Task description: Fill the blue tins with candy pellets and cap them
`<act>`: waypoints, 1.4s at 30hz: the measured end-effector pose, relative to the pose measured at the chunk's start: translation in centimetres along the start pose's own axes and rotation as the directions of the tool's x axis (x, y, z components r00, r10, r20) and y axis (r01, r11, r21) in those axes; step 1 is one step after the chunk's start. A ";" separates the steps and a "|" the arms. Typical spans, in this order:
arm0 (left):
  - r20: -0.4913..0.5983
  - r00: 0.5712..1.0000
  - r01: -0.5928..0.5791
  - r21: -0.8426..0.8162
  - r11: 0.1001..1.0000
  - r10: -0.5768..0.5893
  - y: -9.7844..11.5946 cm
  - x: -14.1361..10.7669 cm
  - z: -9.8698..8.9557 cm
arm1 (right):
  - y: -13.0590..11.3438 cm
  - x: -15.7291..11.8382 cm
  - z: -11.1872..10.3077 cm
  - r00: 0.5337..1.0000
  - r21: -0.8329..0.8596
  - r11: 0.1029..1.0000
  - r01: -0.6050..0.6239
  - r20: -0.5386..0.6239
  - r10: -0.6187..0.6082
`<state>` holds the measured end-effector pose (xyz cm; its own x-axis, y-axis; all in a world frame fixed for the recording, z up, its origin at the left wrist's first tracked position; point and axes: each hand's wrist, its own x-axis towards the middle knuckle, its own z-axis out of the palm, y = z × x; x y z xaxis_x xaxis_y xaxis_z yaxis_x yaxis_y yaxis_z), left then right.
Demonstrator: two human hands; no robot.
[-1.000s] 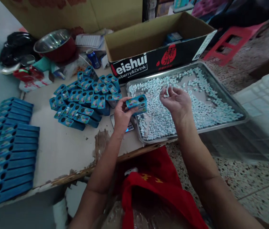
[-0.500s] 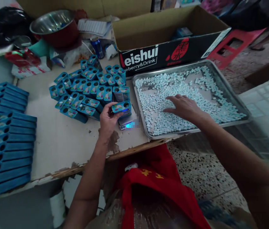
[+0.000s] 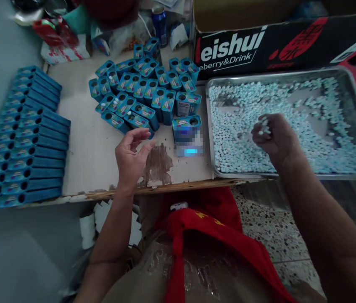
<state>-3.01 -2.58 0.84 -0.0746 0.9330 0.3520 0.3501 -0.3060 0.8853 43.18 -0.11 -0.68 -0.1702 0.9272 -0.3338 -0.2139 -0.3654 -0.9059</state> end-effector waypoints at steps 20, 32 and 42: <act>0.088 0.995 0.047 -0.043 0.998 -0.044 -0.5 0.6 3.4 | 0.9 0.5 4.4 0.947 -0.282 0.959 0.014 -0.305 -0.103; 0.206 0.977 0.083 -0.098 0.992 -0.061 -3.1 2.8 10.9 | -2.0 1.5 8.3 0.999 -0.195 0.981 0.022 -0.032 -0.029; 0.269 0.957 -0.061 -0.184 0.981 0.110 3.1 5.0 15.5 | -14.0 1.9 9.1 0.958 -0.889 0.363 0.281 0.240 -0.154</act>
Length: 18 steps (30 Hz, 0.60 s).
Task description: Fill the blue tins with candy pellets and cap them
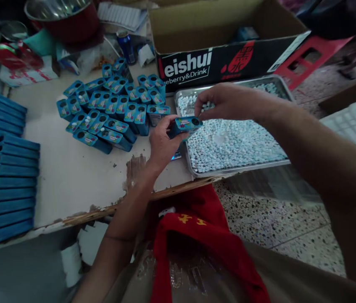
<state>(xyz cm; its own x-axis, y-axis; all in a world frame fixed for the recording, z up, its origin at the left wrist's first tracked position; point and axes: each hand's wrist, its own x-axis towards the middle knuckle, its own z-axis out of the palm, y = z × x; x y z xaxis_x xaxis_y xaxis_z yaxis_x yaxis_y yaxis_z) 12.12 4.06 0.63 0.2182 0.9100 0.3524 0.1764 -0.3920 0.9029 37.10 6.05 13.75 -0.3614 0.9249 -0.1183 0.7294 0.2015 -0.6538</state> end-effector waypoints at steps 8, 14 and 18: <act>0.023 1.000 0.016 -0.095 0.995 -0.014 -0.7 0.0 3.1 | 0.9 -0.2 -1.2 0.999 -0.150 0.988 0.024 0.026 -0.021; 0.033 0.999 0.015 -0.103 0.995 -0.012 -1.2 0.0 3.6 | 1.9 -1.3 0.1 0.994 0.238 0.969 -0.073 -0.059 0.089; 0.025 0.999 0.034 -0.104 0.994 -0.032 -1.5 0.1 4.0 | 2.6 -1.8 0.7 0.994 0.301 0.951 -0.063 -0.069 0.088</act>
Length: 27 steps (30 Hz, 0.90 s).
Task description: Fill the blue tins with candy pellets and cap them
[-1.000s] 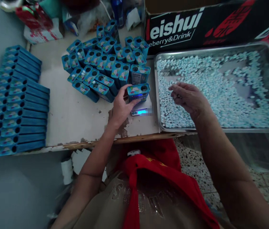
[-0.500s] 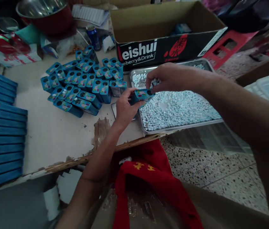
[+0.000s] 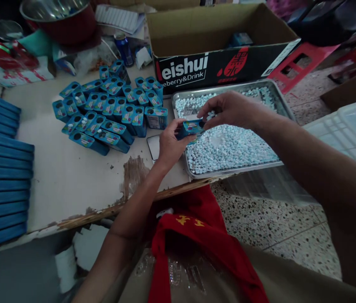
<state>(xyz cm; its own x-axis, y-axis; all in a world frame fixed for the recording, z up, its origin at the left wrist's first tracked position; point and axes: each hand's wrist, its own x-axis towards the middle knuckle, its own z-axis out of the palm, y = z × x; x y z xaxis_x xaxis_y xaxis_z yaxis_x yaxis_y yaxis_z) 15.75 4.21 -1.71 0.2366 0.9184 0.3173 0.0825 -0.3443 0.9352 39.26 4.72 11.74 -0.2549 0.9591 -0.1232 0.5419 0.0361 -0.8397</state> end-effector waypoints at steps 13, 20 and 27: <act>0.040 0.999 0.041 -0.151 0.988 -0.035 -2.4 0.2 0.9 | 2.7 -1.7 0.0 0.955 0.585 0.805 -0.098 -0.173 0.242; 0.071 0.996 0.075 -0.223 0.972 -0.060 -3.5 0.4 2.3 | 6.9 -2.3 -0.4 0.887 0.708 0.672 -0.216 -0.147 0.439; -0.009 1.000 0.017 -0.161 0.987 -0.019 -1.1 -0.6 -2.6 | 8.1 -4.1 1.3 0.796 0.782 0.564 -0.265 -0.153 0.586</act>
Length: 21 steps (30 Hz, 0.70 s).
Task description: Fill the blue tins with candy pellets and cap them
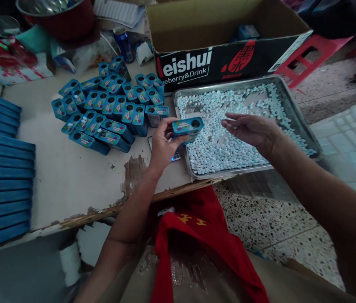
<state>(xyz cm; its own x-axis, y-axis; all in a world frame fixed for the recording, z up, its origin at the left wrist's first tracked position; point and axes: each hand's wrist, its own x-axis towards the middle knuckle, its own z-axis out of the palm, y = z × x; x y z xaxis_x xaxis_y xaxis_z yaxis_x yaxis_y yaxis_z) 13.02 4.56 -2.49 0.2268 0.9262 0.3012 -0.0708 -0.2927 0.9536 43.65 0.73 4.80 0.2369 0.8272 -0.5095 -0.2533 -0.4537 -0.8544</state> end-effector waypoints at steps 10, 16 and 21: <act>-0.073 0.996 0.047 0.009 0.999 -0.046 -2.4 -2.1 -8.2 | 1.1 -1.3 3.2 0.965 -0.803 0.551 0.227 0.260 -0.019; -0.163 0.987 0.044 0.180 0.983 -0.015 0.3 -4.7 -11.3 | 0.4 -1.5 7.0 0.885 -0.858 -0.352 0.373 0.443 -0.144; -0.312 0.944 -0.047 0.198 0.979 0.108 4.7 -6.8 -13.7 | 2.2 0.4 8.0 0.865 -0.820 -0.332 0.467 0.502 -0.024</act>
<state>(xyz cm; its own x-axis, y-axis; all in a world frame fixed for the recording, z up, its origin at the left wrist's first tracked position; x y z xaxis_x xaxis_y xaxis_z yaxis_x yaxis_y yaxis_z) -2.14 0.15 -0.07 -0.0962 0.9169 0.3874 0.1120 -0.3768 0.9195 35.72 2.71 3.52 -0.2598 0.8924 -0.3690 0.9635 0.2651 -0.0373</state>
